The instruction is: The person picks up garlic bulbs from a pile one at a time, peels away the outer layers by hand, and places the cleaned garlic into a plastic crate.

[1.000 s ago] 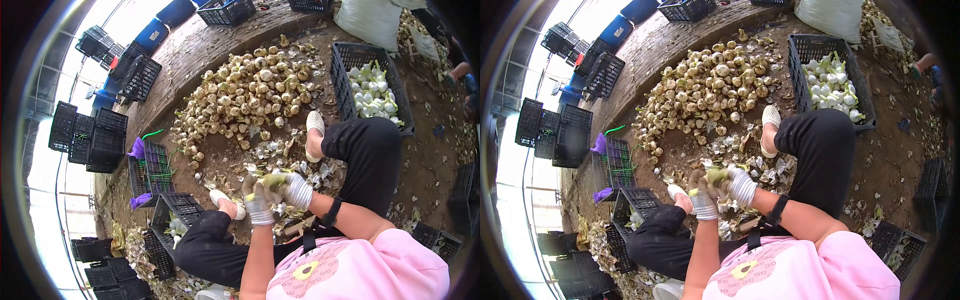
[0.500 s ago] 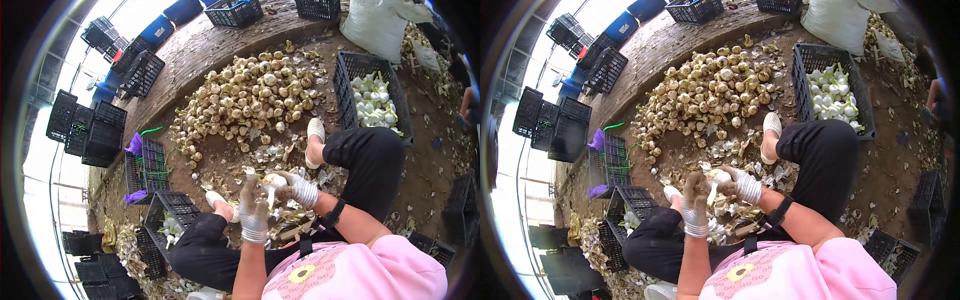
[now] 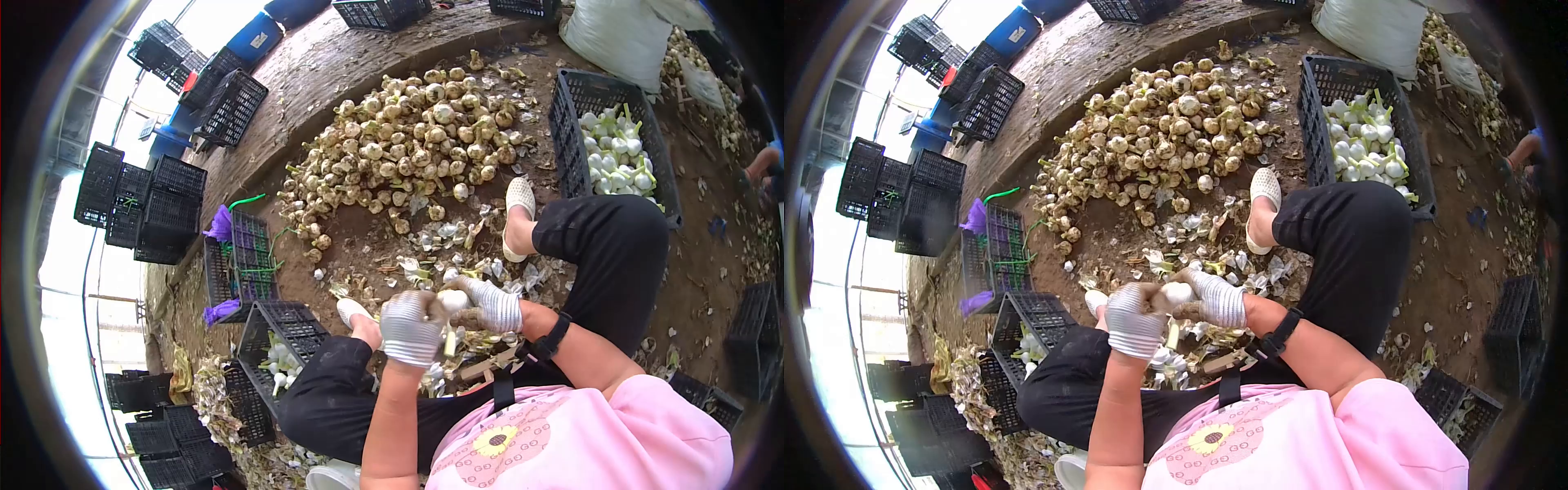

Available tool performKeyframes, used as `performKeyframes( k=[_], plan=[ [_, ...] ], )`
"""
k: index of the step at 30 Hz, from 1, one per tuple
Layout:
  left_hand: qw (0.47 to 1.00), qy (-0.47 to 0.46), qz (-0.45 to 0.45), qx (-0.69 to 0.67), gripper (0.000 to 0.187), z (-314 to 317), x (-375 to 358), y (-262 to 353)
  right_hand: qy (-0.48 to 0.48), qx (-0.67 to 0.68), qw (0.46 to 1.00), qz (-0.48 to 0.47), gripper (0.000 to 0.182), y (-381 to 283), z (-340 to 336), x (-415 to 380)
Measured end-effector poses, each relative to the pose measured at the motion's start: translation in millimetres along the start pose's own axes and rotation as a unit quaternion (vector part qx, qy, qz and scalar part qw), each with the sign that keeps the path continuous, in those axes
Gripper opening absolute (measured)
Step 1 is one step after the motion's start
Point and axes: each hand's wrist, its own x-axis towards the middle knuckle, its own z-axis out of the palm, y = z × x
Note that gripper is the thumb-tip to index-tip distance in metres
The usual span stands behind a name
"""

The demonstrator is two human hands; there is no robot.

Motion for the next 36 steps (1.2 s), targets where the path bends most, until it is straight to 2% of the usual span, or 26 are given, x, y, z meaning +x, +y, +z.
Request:
performKeyframes(
  k=[1, 3, 4, 7, 11, 12, 15, 17, 18, 19, 20, 21, 22, 23, 24, 25, 26, 27, 28, 29, 30, 31, 32, 34, 35, 36],
  plan=[
    [0.966, 0.006, -0.168, -0.196, 0.004, 7.2, -4.6, -12.8, -0.013, -0.009, 1.0, -0.027, 0.059, -3.9, -0.7, -0.3],
    [0.878, -0.003, -0.347, -0.33, 0.003, 8.4, -8.0, -44.6, -0.035, -0.023, 0.996, -0.078, 0.062, -9.6, -1.6, -2.9],
    [0.876, -0.009, -0.35, -0.332, 0.004, 11.3, -14.1, -53.8, -0.041, 0.014, 0.993, -0.109, 0.065, -8.0, -1.0, -2.3],
    [0.747, 0.047, -0.417, -0.515, 0.009, 2.5, -15.6, -38.0, -0.043, 0.163, 0.984, -0.056, 0.073, 18.0, -11.1, 5.3],
    [0.688, 0.078, -0.394, -0.604, 0.01, 1.0, -13.7, -19.2, 0.012, 0.066, 0.997, -0.027, 0.071, 29.7, -0.5, 8.9],
    [0.67, 0.091, -0.41, -0.612, 0.008, -3.5, -10.0, -15.2, 0.008, -0.028, 0.999, 0.022, 0.064, 27.1, -2.0, 8.6],
    [0.526, 0.217, -0.462, -0.68, 0.007, -29.0, 5.6, -34.8, -0.022, 0.105, 0.993, 0.045, 0.056, 5.1, -1.5, 2.8],
    [0.507, 0.217, -0.373, -0.746, 0.01, -43.0, 0.1, -80.0, -0.022, 0.122, 0.992, 0.024, 0.051, 8.3, -2.4, 3.3],
    [0.385, 0.072, -0.193, -0.9, 0.015, -43.3, -11.7, -120.9, -0.017, 0.126, 0.992, 0.015, 0.05, 4.6, -1.5, 1.9],
    [0.448, 0.168, -0.3, -0.825, 0.012, -55.8, -14.2, -116.9, -0.015, 0.13, 0.991, 0.004, 0.049, 1.8, -0.4, 2.7],
    [0.59, 0.247, -0.381, -0.667, 0.016, -58.3, -10.8, -97.8, -0.012, 0.154, 0.988, 0.003, 0.054, 3.0, 1.4, 2.3],
    [0.696, 0.312, -0.445, -0.469, 0.02, -56.2, -10.9, -83.1, -0.021, 0.162, 0.986, 0.01, 0.053, 3.9, 0.6, 3.9],
    [0.835, 0.16, -0.411, -0.33, 0.032, -54.7, -27.9, -95.6, -0.028, 0.17, 0.985, 0.018, 0.053, 4.7, -1.6, 5.4],
    [0.893, 0.091, -0.327, -0.295, 0.044, -45.8, -35.7, -83.8, -0.036, 0.176, 0.983, 0.028, 0.053, 6.0, -3.5, 6.2],
    [0.905, 0.047, -0.34, -0.252, 0.054, -38.1, -32.2, -53.5, -0.062, 0.174, 0.983, 0.019, 0.052, 8.0, -4.5, 7.5],
    [0.95, 0.023, -0.241, -0.198, 0.06, -33.2, -33.0, -32.0, -0.037, 0.15, 0.988, 0.009, 0.052, 6.6, -1.9, 8.1],
    [0.969, 0.059, -0.119, -0.206, 0.067, -21.2, -32.9, -20.9, -0.015, 0.125, 0.992, -0.002, 0.052, 2.9, 4.2, 7.5],
    [0.991, 0.063, -0.046, -0.104, 0.069, -15.4, -32.0, -10.0, 0.001, 0.1, 0.995, -0.014, 0.051, 0.8, 10.8, 8.6],
    [0.993, 0.109, -0.015, -0.039, 0.061, -4.6, -33.4, -3.6, -0.004, 0.108, 0.994, -0.014, 0.049, 3.2, 13.7, 9.6],
    [0.99, 0.119, -0.026, -0.067, 0.043, -1.7, -30.3, -0.8, -0.028, 0.118, 0.991, 0.062, 0.046, 0.6, 11.5, 3.6],
    [0.987, 0.154, -0.004, -0.053, 0.028, -7.2, -24.4, -0.8, -0.045, 0.139, 0.987, 0.061, 0.046, 6.8, 11.8, 2.7],
    [0.976, 0.159, -0.053, -0.138, 0.02, -3.5, -27.0, -8.0, 0.02, -0.061, 0.996, -0.067, 0.048, 29.0, 13.0, 8.8],
    [0.979, 0.141, -0.056, -0.138, 0.017, -10.3, -26.5, -8.6, -0.019, 0.102, 0.994, 0.031, 0.053, 0.1, 27.6, 5.7],
    [0.981, 0.105, -0.057, -0.15, 0.012, -23.2, -24.3, -15.4, -0.008, 0.046, 0.998, 0.051, 0.058, 6.4, 26.5, 9.4],
    [0.982, 0.083, -0.055, -0.163, 0.01, -22.4, -24.5, -19.7, -0.022, 0.038, 0.999, 0.019, 0.057, 5.5, 28.9, 8.6],
    [0.779, 0.148, -0.169, -0.585, 0.011, 19.1, -31.6, -42.6, -0.035, 0.031, 0.999, -0.014, 0.056, 4.6, 31.1, 8.7]
  ],
)
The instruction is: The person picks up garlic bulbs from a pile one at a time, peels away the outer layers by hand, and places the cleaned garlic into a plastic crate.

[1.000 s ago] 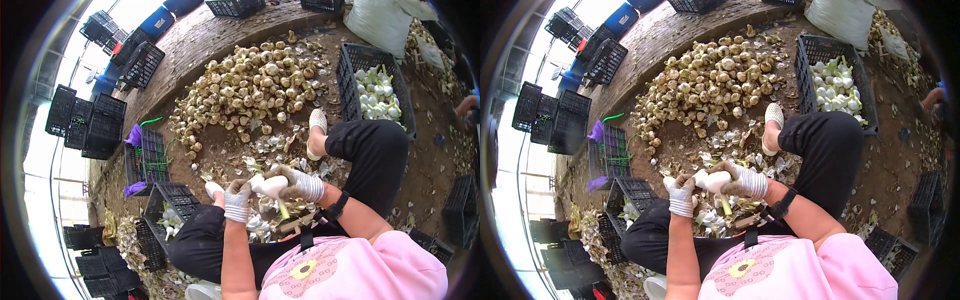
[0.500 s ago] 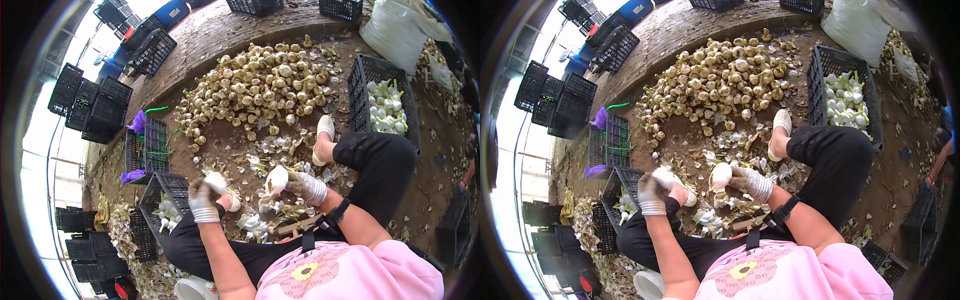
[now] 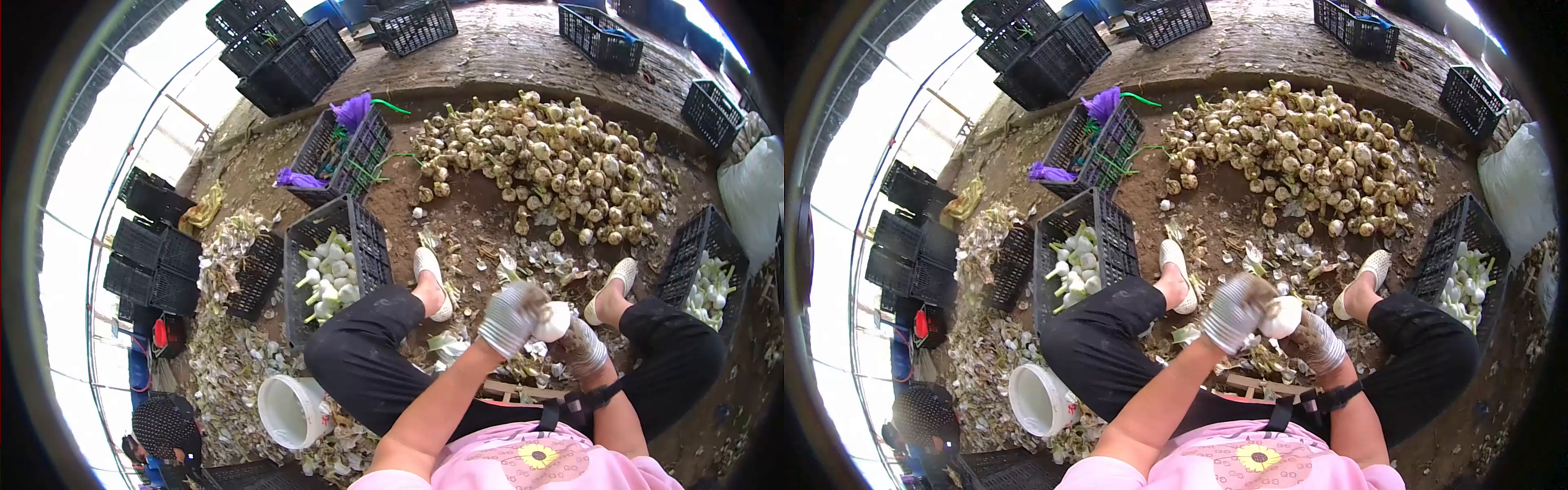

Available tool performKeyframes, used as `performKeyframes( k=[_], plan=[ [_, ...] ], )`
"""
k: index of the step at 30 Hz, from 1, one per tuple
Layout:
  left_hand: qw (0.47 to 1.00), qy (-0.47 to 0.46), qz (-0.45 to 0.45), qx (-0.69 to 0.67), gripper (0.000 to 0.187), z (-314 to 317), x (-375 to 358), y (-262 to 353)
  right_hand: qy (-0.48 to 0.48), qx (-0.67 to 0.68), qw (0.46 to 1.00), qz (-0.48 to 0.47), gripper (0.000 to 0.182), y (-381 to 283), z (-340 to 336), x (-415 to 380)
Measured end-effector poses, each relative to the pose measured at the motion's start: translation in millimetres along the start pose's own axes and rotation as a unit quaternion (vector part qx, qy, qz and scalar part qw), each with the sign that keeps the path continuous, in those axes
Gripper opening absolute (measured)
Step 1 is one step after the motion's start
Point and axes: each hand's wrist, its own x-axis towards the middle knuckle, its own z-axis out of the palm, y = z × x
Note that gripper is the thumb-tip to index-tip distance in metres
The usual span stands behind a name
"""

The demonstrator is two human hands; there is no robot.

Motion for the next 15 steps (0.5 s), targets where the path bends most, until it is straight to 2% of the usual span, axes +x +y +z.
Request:
performKeyframes(
  k=[1, 2, 3, 4, 5, 7, 8, 9, 10, 11, 13, 15],
  plan=[
    [0.938, 0.135, -0.143, -0.287, 0.012, -22.1, 8.7, -12.1, -0.014, -0.007, 0.999, -0.032, 0.055, -0.8, 2.0, 1.1],
    [0.992, 0.126, -0.007, 0.03, 0.012, -29.1, 7.9, -3.8, 0.008, 0.121, 0.992, 0.045, 0.053, -4.3, 3.5, 0.1],
    [0.971, 0.151, -0.161, 0.089, 0.009, -50.5, 8.3, -11.5, 0.04, 0.251, 0.961, 0.112, 0.05, -6.8, 0.7, -2.5],
    [0.963, 0.121, -0.157, 0.183, 0.005, -55.9, 3.7, -8.1, 0.046, 0.208, 0.973, 0.091, 0.048, -4.7, -0.1, -2.5],
    [0.99, 0.05, -0.08, 0.109, 0.035, -57.2, -3.7, -9.9, 0.05, 0.162, 0.983, 0.072, 0.046, -1.6, -0.9, -0.8],
    [0.979, -0.052, -0.067, 0.184, 0.081, -60.0, -14.7, -15.7, 0.045, 0.061, 0.996, 0.048, 0.049, 7.5, -6.3, 7.5],
    [0.98, -0.06, -0.132, 0.134, 0.093, -42.5, -19.6, 0.4, 0.037, 0.035, 0.998, 0.04, 0.051, 18.3, -13.5, 11.9],
    [0.974, -0.064, -0.197, 0.088, 0.105, -26.6, -25.9, 18.1, 0.028, 0.114, 0.992, 0.052, 0.051, 0.0, 0.0, 10.8],
    [0.977, -0.084, -0.124, 0.154, 0.109, -24.7, -29.6, 7.5, 0.018, 0.109, 0.992, 0.062, 0.05, 0.8, 1.5, 10.9],
    [0.987, -0.086, -0.073, 0.118, 0.109, -14.3, -32.5, -0.5, 0.007, 0.105, 0.992, 0.071, 0.049, 3.2, 2.6, 10.7],
    [0.986, -0.047, -0.047, 0.15, 0.107, -7.5, -29.0, -4.2, 0.01, 0.071, 0.992, 0.1, 0.048, 22.0, -5.4, 12.7],
    [0.993, 0.021, -0.108, 0.048, 0.072, -10.5, -24.9, -4.3, 0.039, 0.112, 0.986, 0.119, 0.053, 16.2, -2.2, 7.0]
  ],
)
